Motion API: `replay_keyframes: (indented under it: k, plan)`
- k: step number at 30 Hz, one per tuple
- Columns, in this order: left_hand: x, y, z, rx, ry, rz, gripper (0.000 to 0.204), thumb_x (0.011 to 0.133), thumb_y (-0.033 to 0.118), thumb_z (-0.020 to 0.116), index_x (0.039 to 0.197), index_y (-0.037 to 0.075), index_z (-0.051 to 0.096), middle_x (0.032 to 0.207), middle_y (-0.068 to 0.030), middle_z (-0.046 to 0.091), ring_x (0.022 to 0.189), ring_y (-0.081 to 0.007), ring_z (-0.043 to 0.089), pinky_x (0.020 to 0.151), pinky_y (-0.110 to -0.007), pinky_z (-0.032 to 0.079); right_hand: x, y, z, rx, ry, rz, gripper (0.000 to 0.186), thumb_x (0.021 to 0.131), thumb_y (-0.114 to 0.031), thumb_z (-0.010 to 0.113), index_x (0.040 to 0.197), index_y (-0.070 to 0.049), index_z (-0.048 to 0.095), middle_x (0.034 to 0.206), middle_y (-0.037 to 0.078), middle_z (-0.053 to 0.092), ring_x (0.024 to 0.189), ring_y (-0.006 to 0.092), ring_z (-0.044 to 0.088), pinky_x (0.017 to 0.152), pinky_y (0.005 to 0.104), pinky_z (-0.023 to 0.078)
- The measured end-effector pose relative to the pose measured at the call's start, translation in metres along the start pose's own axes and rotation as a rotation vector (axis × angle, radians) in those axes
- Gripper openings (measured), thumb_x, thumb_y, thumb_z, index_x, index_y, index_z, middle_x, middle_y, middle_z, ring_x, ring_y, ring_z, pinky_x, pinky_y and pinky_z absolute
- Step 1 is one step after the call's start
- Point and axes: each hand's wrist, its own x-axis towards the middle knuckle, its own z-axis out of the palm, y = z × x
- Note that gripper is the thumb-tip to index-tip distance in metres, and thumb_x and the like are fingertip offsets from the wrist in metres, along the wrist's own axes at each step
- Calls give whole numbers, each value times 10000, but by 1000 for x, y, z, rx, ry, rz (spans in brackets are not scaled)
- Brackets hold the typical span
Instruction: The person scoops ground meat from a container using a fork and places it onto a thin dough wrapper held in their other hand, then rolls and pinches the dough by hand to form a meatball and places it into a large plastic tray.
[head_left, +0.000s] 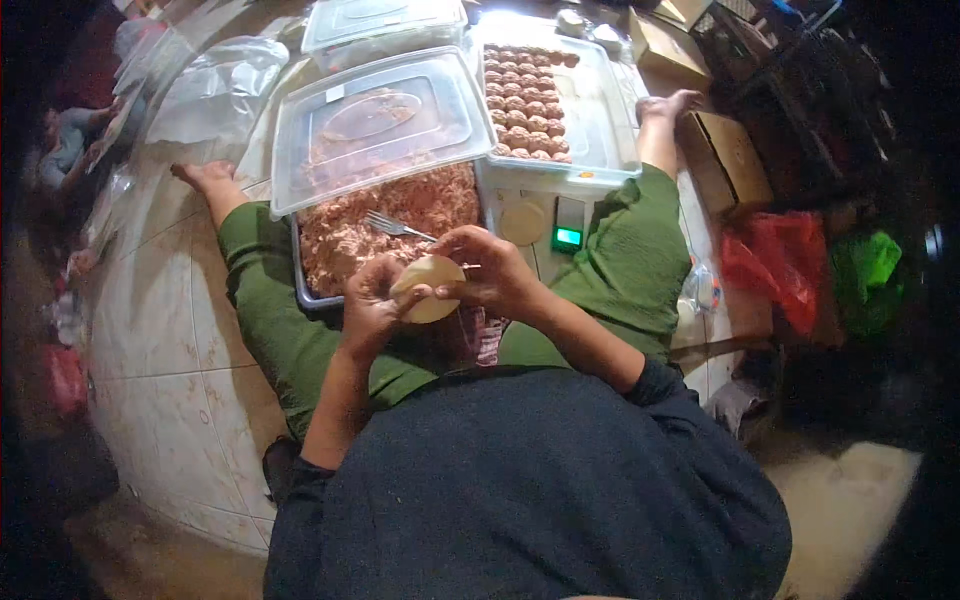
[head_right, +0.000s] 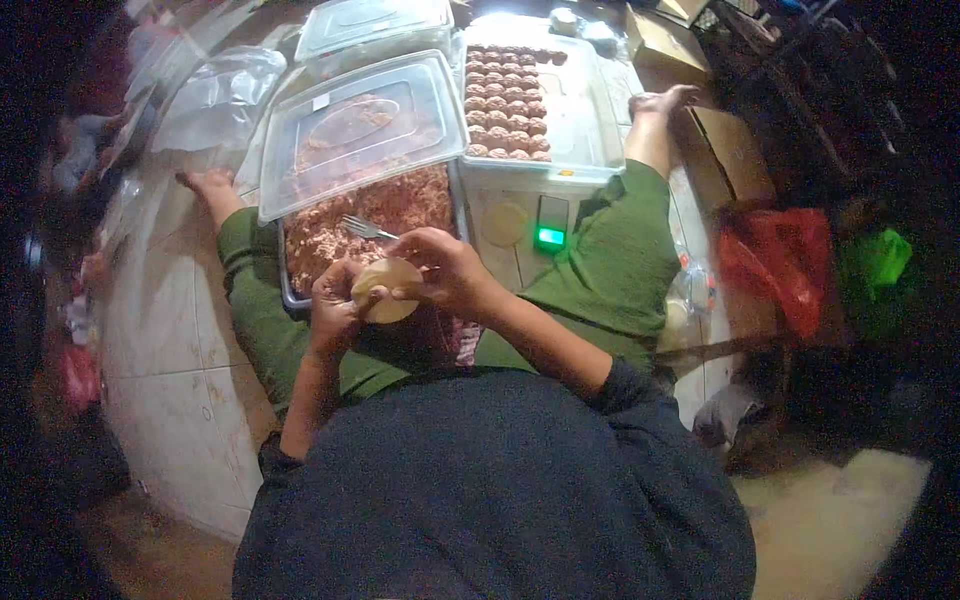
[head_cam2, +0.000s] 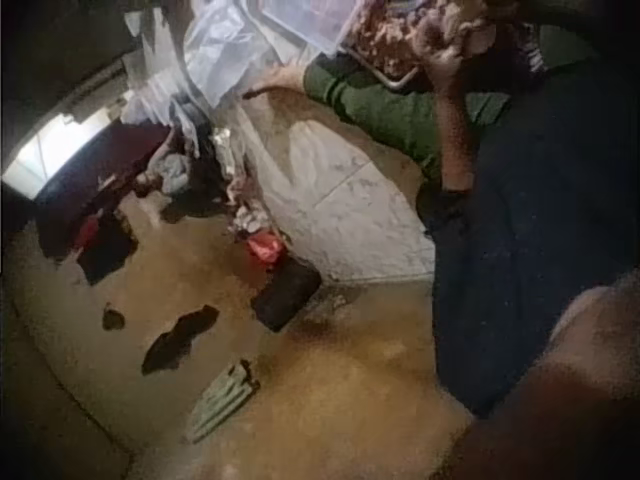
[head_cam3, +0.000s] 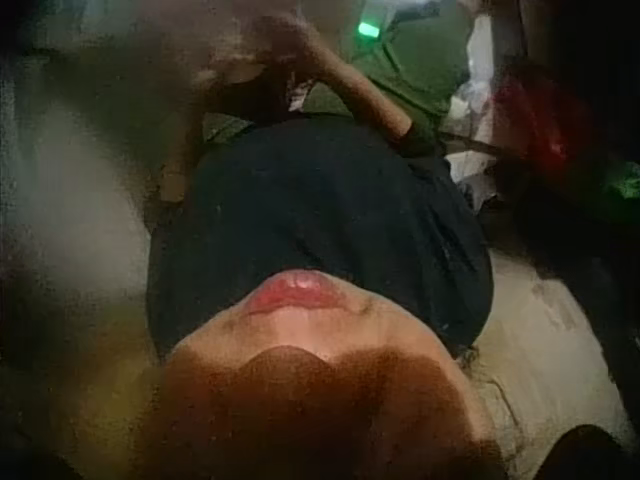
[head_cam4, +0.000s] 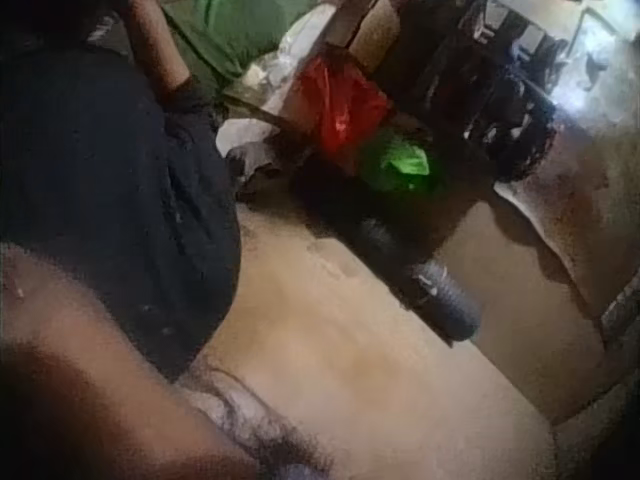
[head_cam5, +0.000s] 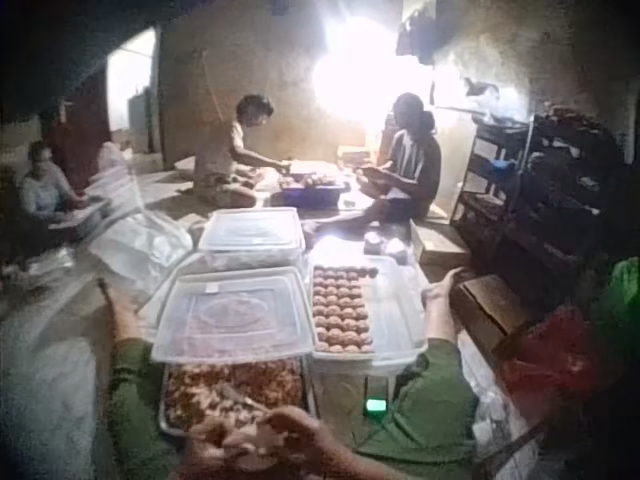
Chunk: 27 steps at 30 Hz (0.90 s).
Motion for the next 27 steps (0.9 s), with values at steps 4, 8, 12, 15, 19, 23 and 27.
replay_keyframes:
  k: [4,8,12,15,19,23,27]
  plan:
    - [-10,1,6,-264,-85,-106,291,814,284,685,864,50,520,798,4,510,734,-56,479,612,-216,413,5,-15,3,-405,125,-323,245,716,-15,692,946,-43,611,912,86,577,847,199,600,728,314,514]
    - [-10,-1,10,-755,-164,-323,404,911,401,506,1063,27,507,975,-68,561,880,-119,562,741,-253,476,2,-31,6,-569,59,-489,172,716,-38,667,885,-57,640,916,107,566,836,258,597,703,340,503]
    - [-10,-5,9,-751,-182,-485,310,920,267,509,1089,7,520,1031,-99,591,910,-154,594,812,-288,492,-2,-37,7,-752,-4,-604,164,713,-11,661,866,-63,634,949,92,570,824,238,604,698,314,502]
    - [-8,-20,3,-844,-139,-456,232,913,188,525,1058,7,537,1012,-98,608,902,-164,599,806,-322,505,-4,-36,5,-690,-145,-557,149,729,10,645,862,-49,610,924,85,590,827,227,613,720,301,496]
    - [3,-19,-35,-785,65,-175,315,905,206,532,1142,-1,519,1081,-111,600,987,-213,594,865,-342,497,-23,-65,-16,-503,-146,-100,172,744,30,638,903,-12,589,866,79,639,836,179,629,737,288,490]
    - [0,-45,-104,-831,384,-35,334,851,113,595,1160,15,514,1139,-113,584,1037,-245,579,909,-358,489,-17,-60,-52,-854,-319,168,390,711,-20,690,1079,-23,561,1020,132,628,938,216,624,802,347,480]
    - [-3,-81,-149,-866,448,74,506,798,172,674,1225,12,456,1233,-132,531,1162,-294,499,996,-458,403,28,-26,-34,-900,-355,13,565,710,-144,731,1221,-86,496,1157,149,586,1054,245,580,936,389,421]
